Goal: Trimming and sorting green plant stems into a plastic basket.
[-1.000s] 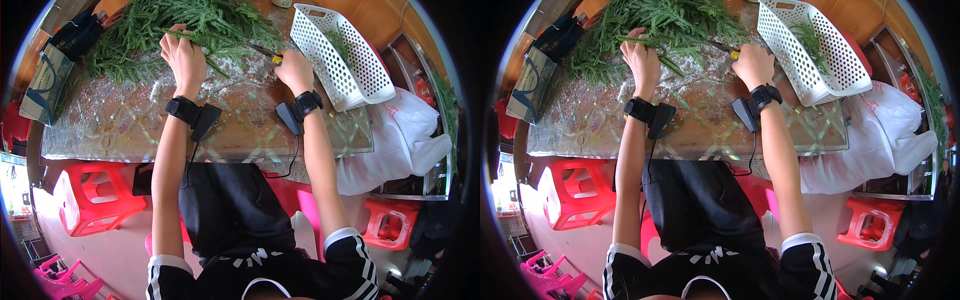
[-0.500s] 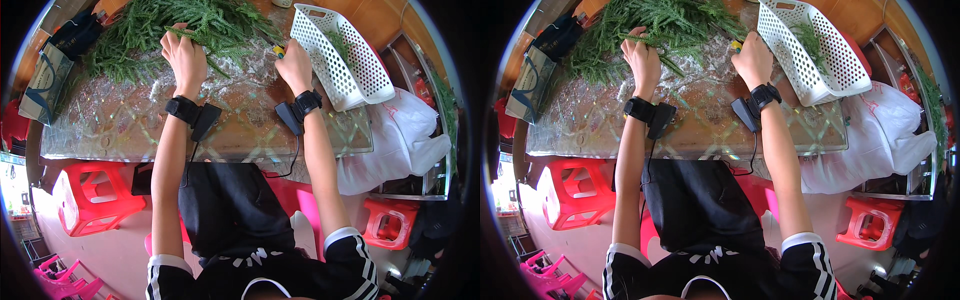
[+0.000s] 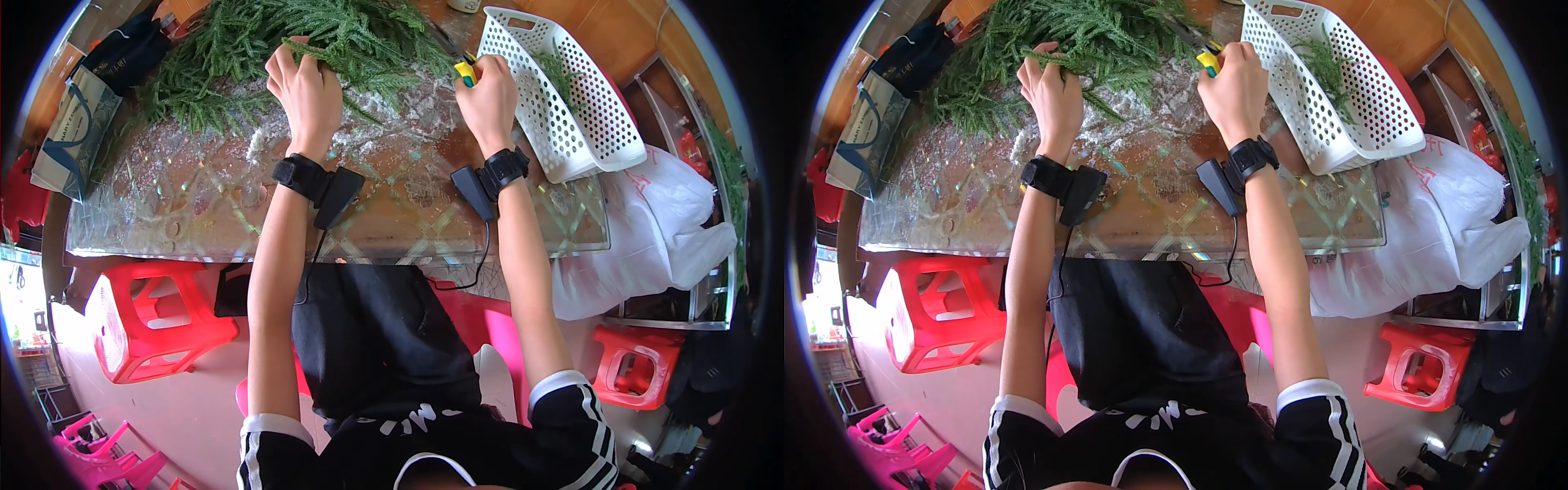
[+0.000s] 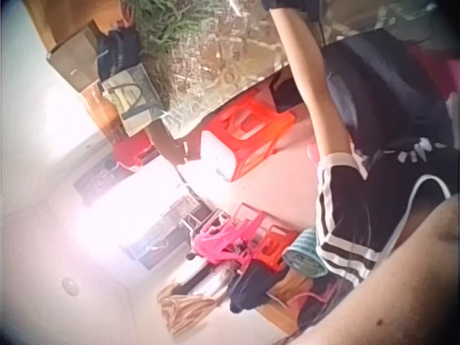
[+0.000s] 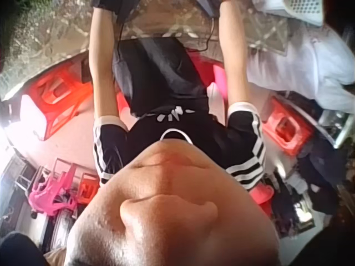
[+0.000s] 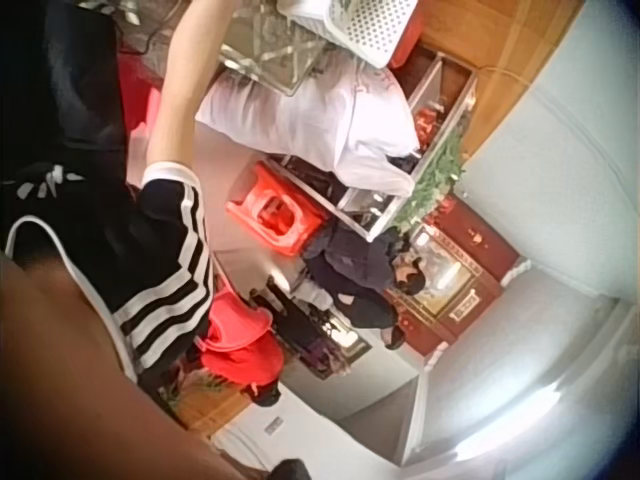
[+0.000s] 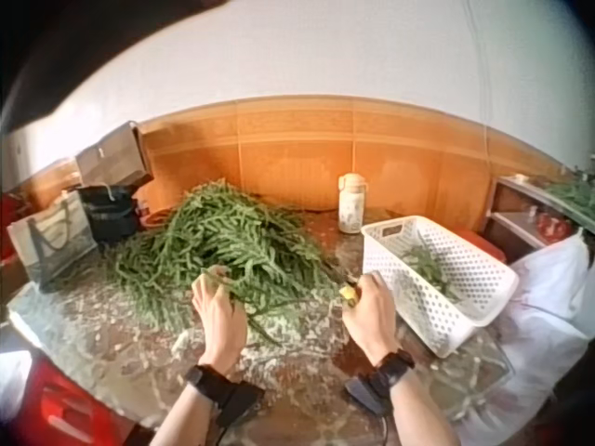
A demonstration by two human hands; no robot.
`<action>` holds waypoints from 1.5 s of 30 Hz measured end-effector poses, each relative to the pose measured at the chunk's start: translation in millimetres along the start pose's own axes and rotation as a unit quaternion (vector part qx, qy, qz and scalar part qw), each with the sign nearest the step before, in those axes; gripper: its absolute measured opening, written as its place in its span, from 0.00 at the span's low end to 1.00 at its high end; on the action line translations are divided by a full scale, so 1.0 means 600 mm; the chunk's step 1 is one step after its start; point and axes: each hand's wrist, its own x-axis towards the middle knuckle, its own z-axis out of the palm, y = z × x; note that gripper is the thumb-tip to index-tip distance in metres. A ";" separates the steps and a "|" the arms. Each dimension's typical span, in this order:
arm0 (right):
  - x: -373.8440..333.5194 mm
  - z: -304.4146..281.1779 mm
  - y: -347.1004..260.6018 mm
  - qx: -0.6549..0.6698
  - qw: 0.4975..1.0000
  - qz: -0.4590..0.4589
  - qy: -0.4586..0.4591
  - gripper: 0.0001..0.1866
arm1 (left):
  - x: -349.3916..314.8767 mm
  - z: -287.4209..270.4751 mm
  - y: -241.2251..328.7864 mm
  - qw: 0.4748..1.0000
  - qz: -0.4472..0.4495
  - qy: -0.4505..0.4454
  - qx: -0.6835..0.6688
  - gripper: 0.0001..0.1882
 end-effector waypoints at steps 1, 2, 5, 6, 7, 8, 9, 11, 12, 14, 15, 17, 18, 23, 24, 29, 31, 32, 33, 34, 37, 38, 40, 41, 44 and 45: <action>-0.001 0.001 -0.001 0.001 1.000 -0.001 0.000 0.08 | 0.000 0.001 0.000 1.000 0.000 0.001 0.001 0.07; -0.002 0.003 -0.002 0.013 0.999 -0.029 -0.025 0.09 | -0.001 0.002 0.000 1.000 -0.002 0.008 0.012 0.07; -0.008 0.011 -0.007 0.039 0.993 -0.086 -0.073 0.09 | -0.001 0.001 0.002 0.999 -0.003 0.022 0.035 0.09; -0.010 0.014 -0.010 0.038 0.991 -0.111 -0.068 0.09 | -0.001 0.000 0.003 0.999 -0.003 0.024 0.037 0.09; -0.012 0.017 -0.013 0.037 0.988 -0.135 -0.061 0.09 | -0.001 -0.001 0.004 0.999 -0.002 0.025 0.039 0.09; -0.013 0.018 -0.015 0.035 0.985 -0.160 -0.055 0.09 | 0.000 -0.002 0.005 0.999 -0.002 0.027 0.041 0.10; -0.014 0.017 -0.017 0.036 0.985 -0.159 -0.056 0.09 | -0.001 -0.004 0.005 0.999 -0.002 0.026 0.041 0.10; -0.015 0.011 -0.022 0.028 0.985 -0.157 -0.073 0.09 | -0.001 -0.007 0.006 0.998 0.013 0.025 0.058 0.09; -0.015 0.010 -0.024 0.024 0.984 -0.155 -0.081 0.09 | 0.000 -0.008 0.007 0.997 0.020 0.024 0.066 0.09; -0.017 0.013 -0.024 0.034 0.984 -0.155 -0.086 0.09 | 0.000 -0.008 0.008 0.997 0.035 0.026 0.064 0.09; -0.018 0.013 -0.023 0.043 0.983 -0.155 -0.092 0.09 | 0.000 -0.008 0.009 0.997 0.049 0.028 0.060 0.09; -0.020 0.013 -0.021 0.052 0.982 -0.155 -0.097 0.09 | 0.000 -0.008 0.011 0.996 0.063 0.030 0.056 0.09; -0.020 0.012 -0.021 0.054 0.981 -0.150 -0.107 0.09 | 0.000 -0.008 0.011 0.995 0.073 0.029 0.056 0.09; -0.020 0.009 -0.025 0.060 0.980 -0.124 -0.146 0.09 | 0.000 -0.010 0.014 0.994 0.101 0.020 0.025 0.08; -0.020 0.008 -0.025 0.060 0.979 -0.116 -0.155 0.08 | 0.000 -0.010 0.015 0.994 0.105 0.017 0.008 0.07; -0.021 0.003 -0.033 0.047 0.980 -0.112 -0.158 0.08 | 0.001 -0.010 0.014 0.994 0.108 0.025 0.010 0.08; -0.021 0.005 -0.034 0.051 0.980 -0.105 -0.160 0.08 | 0.003 -0.012 0.016 0.995 0.096 0.034 -0.016 0.10; -0.021 0.005 -0.035 0.053 0.981 -0.101 -0.160 0.08 | 0.004 -0.014 0.017 0.995 0.090 0.038 -0.029 0.11; -0.021 0.006 -0.036 0.052 0.981 -0.101 -0.159 0.08 | 0.005 -0.015 0.019 0.995 0.091 0.039 -0.029 0.11; -0.020 0.005 -0.035 0.060 0.983 -0.089 -0.149 0.08 | 0.007 -0.017 0.022 0.993 0.095 0.059 -0.045 0.13; -0.016 0.004 -0.032 0.072 0.987 -0.064 -0.126 0.09 | 0.011 -0.022 0.031 0.986 0.107 0.098 -0.082 0.16; -0.014 0.007 -0.029 0.142 0.979 0.012 -0.147 0.09 | 0.012 -0.023 0.031 0.985 0.105 0.105 -0.085 0.17; -0.007 0.003 -0.019 0.271 0.932 0.163 -0.179 0.09 | 0.013 -0.020 0.036 0.983 0.104 0.117 -0.100 0.19; -0.004 -0.001 -0.019 0.267 0.934 0.165 -0.171 0.09 | 0.013 -0.019 0.035 0.981 0.109 0.116 -0.108 0.19; 0.003 -0.014 -0.022 0.599 0.730 0.299 -0.137 0.06 | 0.010 -0.021 0.031 0.987 0.085 0.103 -0.088 0.19; 0.005 -0.017 -0.016 0.594 0.736 0.300 -0.125 0.06 | 0.009 -0.020 0.034 0.986 0.090 0.101 -0.100 0.19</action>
